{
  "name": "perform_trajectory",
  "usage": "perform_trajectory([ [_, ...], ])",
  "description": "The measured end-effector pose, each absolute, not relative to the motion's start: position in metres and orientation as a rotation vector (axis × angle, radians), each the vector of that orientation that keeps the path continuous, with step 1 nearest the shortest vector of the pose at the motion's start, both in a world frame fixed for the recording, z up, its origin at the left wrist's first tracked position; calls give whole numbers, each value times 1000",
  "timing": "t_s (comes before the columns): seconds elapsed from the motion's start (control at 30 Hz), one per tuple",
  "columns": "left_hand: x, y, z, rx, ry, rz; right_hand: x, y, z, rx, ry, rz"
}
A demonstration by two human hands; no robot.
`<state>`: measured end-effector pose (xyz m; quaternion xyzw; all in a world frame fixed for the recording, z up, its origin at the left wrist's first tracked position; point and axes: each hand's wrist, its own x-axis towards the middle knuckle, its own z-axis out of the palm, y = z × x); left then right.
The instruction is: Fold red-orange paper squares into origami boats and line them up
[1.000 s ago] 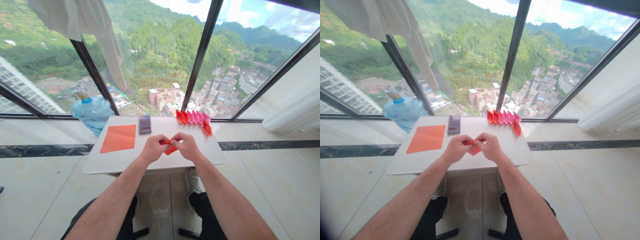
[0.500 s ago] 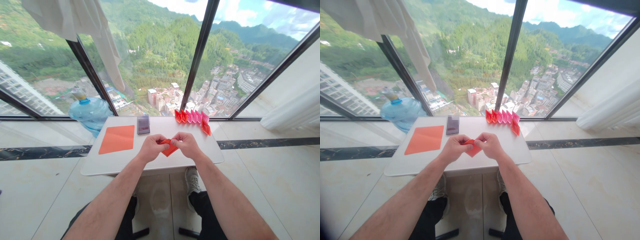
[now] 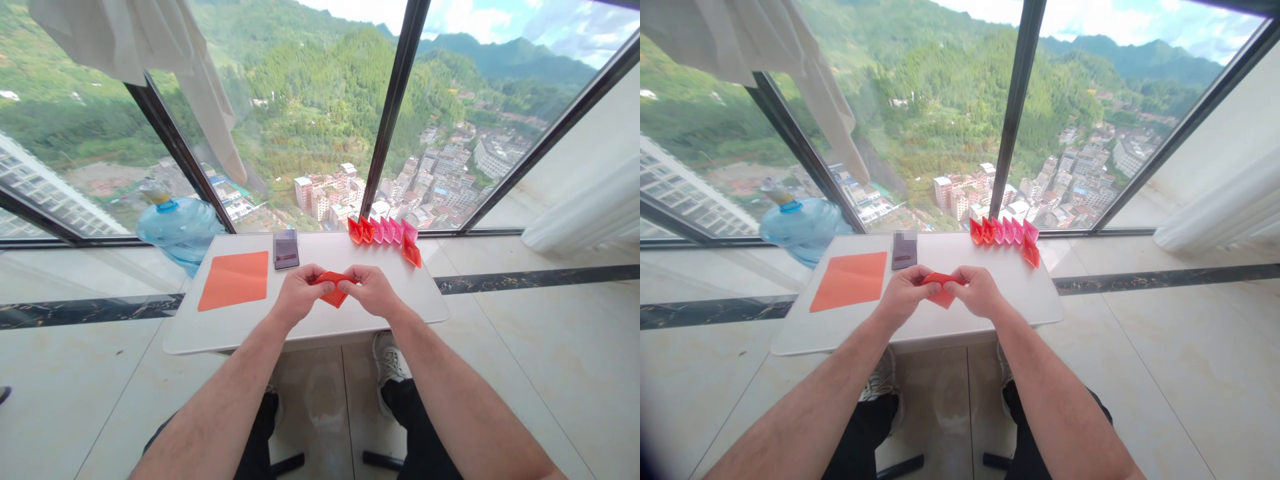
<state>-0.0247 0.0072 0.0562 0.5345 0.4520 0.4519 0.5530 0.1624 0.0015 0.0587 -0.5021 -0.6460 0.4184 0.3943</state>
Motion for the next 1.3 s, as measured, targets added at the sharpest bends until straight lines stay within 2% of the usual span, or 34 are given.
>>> perform_trajectory([
  [0.27,-26,10,53,1255,1084,1038,160,1,55,-1228,-1515,1132],
  [0.6,-24,12,46,1339,1116,932,153,2,53,-1284,-1472,1070],
  [1.03,-10,5,49,1262,1211,1156,150,1,42,-1285,-1382,1082],
  [1.3,-11,2,50,1314,1242,1082,153,3,38,-1360,-1476,1053],
])
